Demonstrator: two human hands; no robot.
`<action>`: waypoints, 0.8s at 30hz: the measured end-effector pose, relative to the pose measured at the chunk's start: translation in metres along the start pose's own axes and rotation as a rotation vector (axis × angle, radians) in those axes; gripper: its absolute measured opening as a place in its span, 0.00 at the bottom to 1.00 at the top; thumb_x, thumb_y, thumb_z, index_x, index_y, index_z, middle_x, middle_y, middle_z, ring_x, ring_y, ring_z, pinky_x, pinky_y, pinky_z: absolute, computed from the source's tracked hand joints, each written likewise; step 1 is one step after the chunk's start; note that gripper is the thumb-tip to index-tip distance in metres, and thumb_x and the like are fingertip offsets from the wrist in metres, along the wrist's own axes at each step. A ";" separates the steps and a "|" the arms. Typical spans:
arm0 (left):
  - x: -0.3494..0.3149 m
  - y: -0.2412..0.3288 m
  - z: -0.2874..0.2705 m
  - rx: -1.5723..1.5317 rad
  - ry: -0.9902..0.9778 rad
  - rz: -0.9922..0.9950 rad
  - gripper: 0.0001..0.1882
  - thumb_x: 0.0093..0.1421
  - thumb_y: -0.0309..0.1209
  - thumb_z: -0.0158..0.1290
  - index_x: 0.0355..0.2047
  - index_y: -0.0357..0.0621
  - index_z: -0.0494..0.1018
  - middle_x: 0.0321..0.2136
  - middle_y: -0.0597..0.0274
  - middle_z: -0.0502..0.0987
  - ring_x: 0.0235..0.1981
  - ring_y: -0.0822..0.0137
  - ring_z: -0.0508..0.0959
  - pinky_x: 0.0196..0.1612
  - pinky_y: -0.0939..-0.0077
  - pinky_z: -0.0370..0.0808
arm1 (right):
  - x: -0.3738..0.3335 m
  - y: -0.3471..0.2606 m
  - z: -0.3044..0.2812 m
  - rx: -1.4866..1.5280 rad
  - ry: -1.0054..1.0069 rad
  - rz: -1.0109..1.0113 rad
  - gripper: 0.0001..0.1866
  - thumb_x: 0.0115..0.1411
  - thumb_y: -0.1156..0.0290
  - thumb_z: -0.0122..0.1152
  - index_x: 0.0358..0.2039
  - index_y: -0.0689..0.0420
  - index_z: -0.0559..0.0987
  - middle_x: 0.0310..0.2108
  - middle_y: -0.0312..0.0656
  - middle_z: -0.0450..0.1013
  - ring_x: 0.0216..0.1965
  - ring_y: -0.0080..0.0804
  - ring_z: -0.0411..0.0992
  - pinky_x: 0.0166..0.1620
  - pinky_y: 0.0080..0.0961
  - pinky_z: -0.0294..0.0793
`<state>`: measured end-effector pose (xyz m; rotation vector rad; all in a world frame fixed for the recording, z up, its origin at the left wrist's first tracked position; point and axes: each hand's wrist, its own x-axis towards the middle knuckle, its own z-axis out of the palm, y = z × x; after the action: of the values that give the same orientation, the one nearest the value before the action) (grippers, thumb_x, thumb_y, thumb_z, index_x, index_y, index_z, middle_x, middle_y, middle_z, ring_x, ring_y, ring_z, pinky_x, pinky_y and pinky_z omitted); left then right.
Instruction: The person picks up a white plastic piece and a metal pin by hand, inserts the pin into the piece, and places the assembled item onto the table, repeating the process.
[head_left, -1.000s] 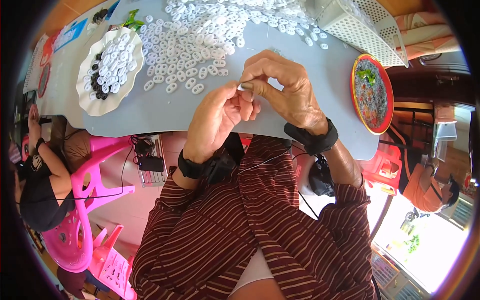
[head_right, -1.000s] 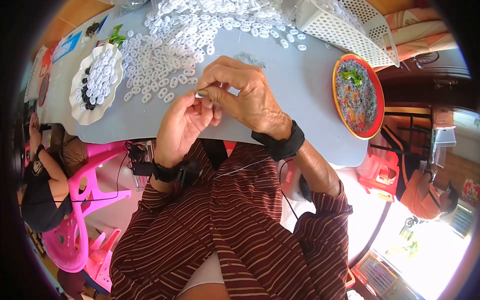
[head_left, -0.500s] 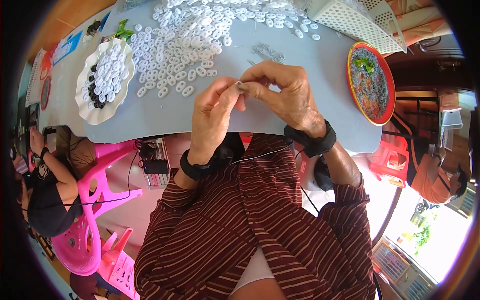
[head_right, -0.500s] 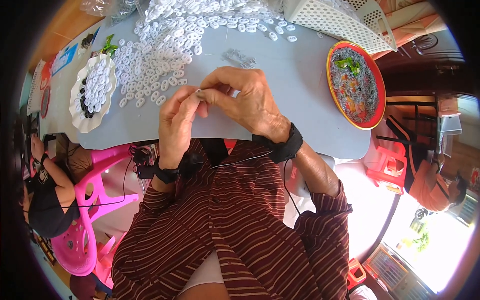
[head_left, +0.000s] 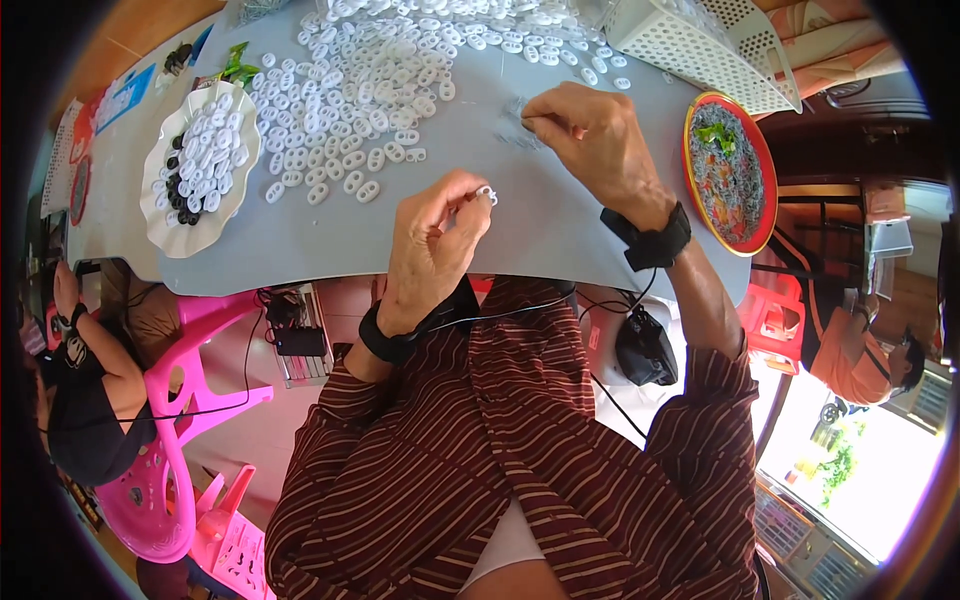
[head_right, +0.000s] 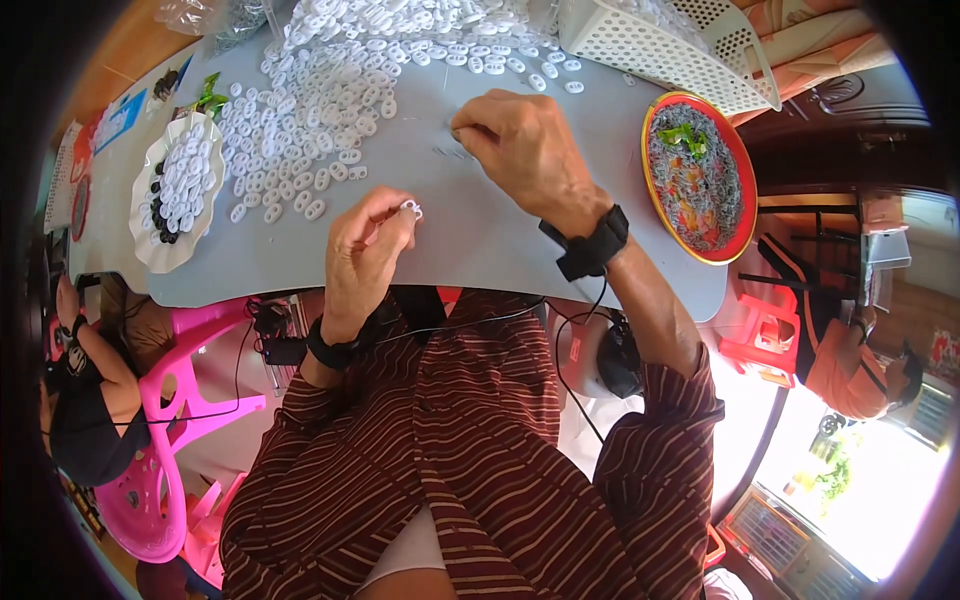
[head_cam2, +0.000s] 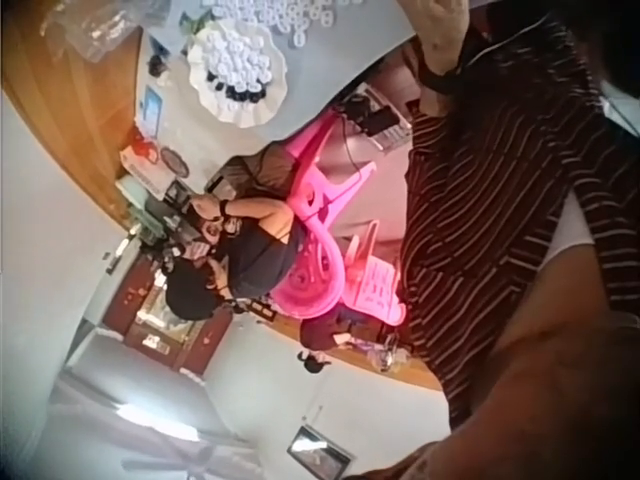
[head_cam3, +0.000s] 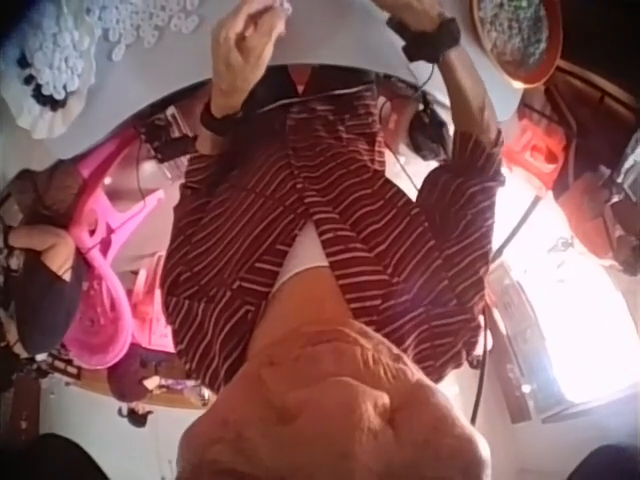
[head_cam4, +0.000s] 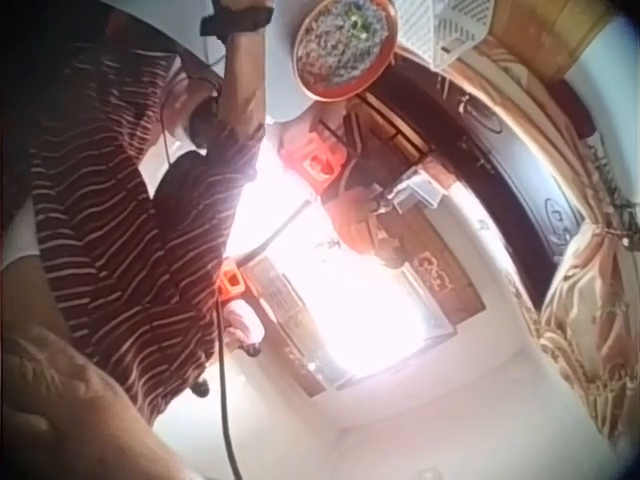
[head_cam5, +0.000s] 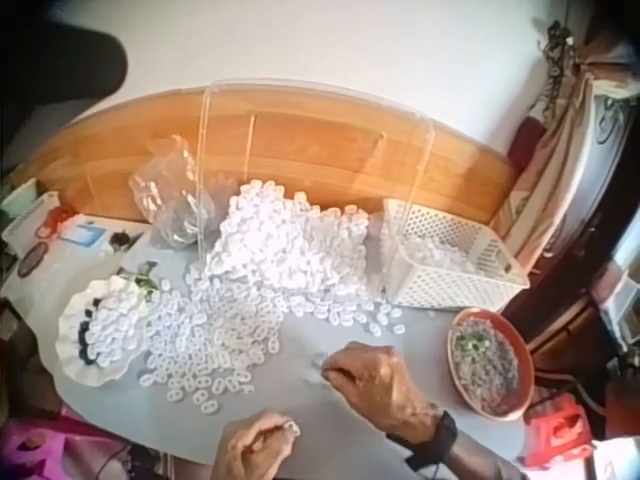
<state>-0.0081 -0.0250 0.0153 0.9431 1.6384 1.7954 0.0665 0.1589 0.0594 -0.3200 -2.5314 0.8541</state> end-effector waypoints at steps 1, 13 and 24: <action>0.000 0.001 0.000 0.026 -0.002 0.013 0.03 0.57 0.22 0.48 0.29 0.34 0.69 0.16 0.69 0.65 0.19 0.81 0.61 0.21 0.85 0.59 | 0.002 0.002 0.000 -0.041 -0.042 -0.080 0.04 0.51 0.75 0.58 0.27 0.61 0.78 0.24 0.44 0.73 0.24 0.41 0.72 0.28 0.32 0.70; -0.002 0.008 -0.001 0.015 -0.028 -0.006 0.02 0.57 0.21 0.48 0.31 0.34 0.69 0.17 0.67 0.66 0.19 0.79 0.65 0.22 0.84 0.62 | 0.018 0.010 0.013 -0.330 -0.191 -0.128 0.03 0.51 0.75 0.56 0.23 0.60 0.76 0.23 0.43 0.72 0.26 0.45 0.72 0.31 0.38 0.72; -0.002 0.006 -0.003 0.016 -0.044 -0.001 0.02 0.57 0.20 0.48 0.31 0.33 0.69 0.19 0.64 0.68 0.19 0.78 0.67 0.23 0.83 0.65 | 0.027 0.012 0.015 -0.146 -0.093 -0.079 0.03 0.51 0.75 0.56 0.25 0.58 0.78 0.24 0.42 0.75 0.26 0.44 0.73 0.32 0.35 0.73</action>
<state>-0.0085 -0.0294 0.0208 0.9821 1.6282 1.7508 0.0365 0.1701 0.0507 -0.2287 -2.6801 0.6701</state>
